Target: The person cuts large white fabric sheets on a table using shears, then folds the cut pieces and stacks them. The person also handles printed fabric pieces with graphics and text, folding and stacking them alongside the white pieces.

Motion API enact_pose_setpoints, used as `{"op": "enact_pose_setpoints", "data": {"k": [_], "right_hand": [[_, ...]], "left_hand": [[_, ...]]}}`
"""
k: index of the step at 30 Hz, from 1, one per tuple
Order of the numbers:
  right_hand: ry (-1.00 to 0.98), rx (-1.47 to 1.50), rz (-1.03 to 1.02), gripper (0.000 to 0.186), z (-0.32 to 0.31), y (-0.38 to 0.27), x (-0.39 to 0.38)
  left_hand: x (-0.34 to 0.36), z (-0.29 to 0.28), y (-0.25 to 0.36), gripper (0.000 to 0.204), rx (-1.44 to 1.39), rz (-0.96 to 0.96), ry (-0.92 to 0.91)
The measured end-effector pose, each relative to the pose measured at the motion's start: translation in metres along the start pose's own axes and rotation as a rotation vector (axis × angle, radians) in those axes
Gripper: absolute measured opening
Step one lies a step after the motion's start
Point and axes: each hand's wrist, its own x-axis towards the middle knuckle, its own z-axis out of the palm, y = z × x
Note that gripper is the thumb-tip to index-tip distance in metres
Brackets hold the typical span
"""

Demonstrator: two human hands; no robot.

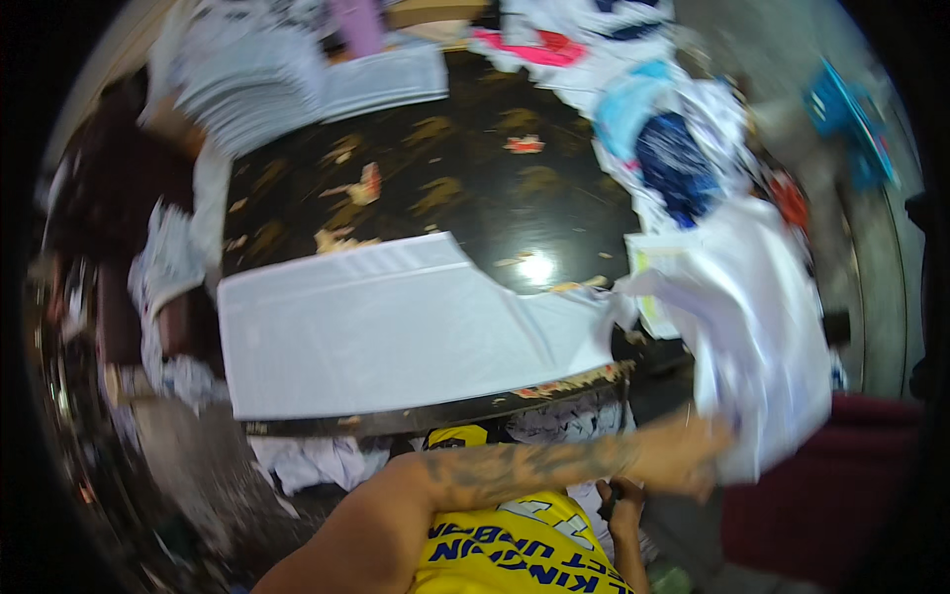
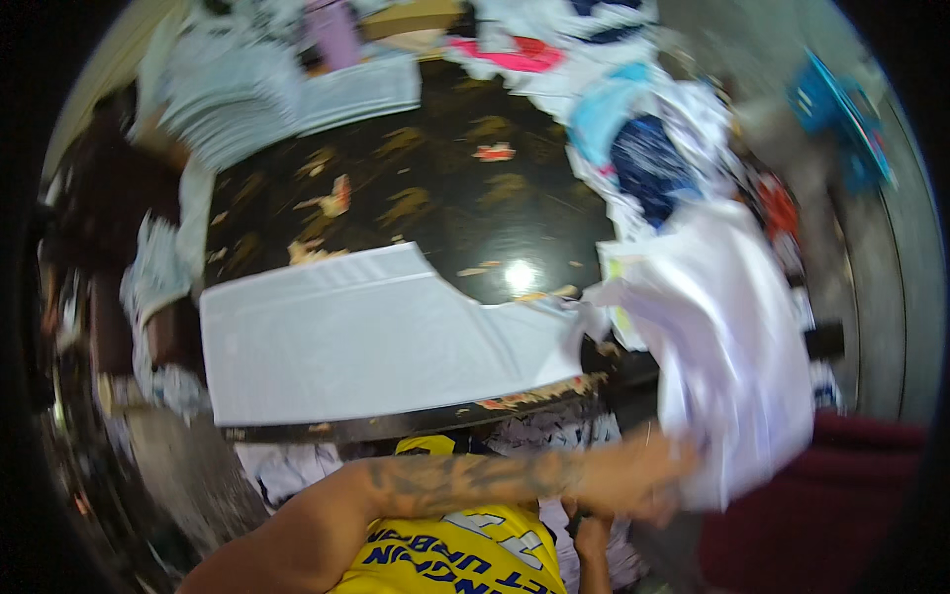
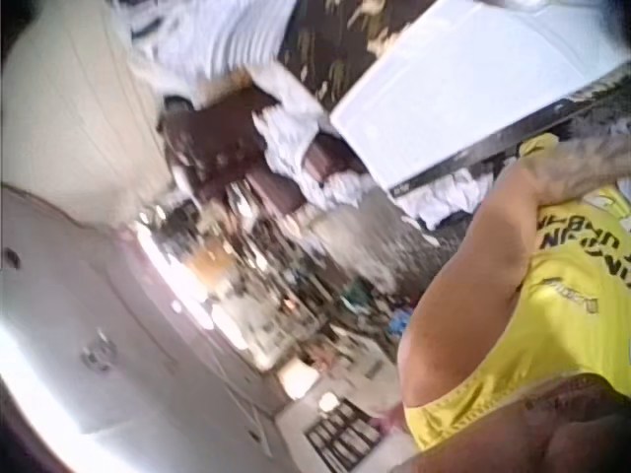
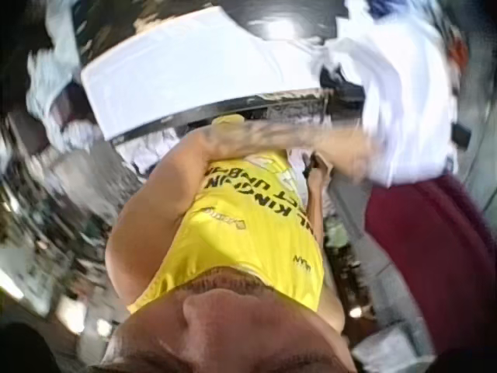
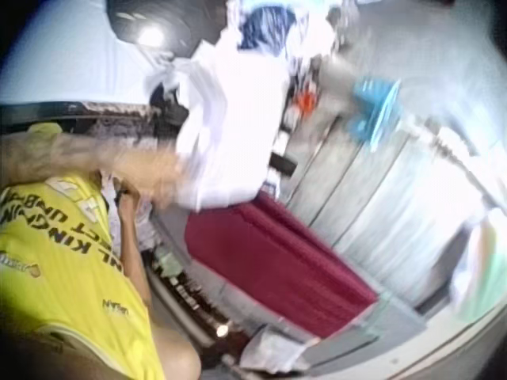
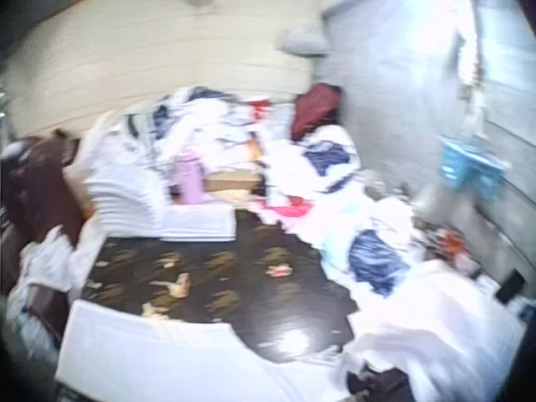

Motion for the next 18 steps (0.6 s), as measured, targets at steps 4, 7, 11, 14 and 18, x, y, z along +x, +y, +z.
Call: {"op": "enact_pose_setpoints", "data": {"k": [4, 7, 11, 14, 18], "right_hand": [[-0.014, 0.006, 0.005, 0.05, 0.038, -0.027, -0.016], [0.004, 0.07, 0.09, 0.06, 0.064, -0.06, -0.017], [0.046, 0.278, 0.252, 0.061, 0.096, -0.094, -0.016], [0.082, 0.478, 0.345, 0.058, 0.116, -0.105, -0.021], [0.1, 0.494, 0.395, 0.049, 0.131, -0.107, -0.045]], "left_hand": [[-0.056, -0.016, -0.063, 0.05, -0.368, 0.108, -0.311], [-0.042, -0.093, -0.182, 0.065, 0.348, -0.265, 0.066], [0.002, -0.119, -0.263, 0.058, 0.628, -0.041, -0.216], [0.049, -0.1, -0.272, 0.041, 0.41, -0.107, -0.443], [0.055, -0.104, -0.243, 0.026, 0.34, -0.066, -0.119]]}}
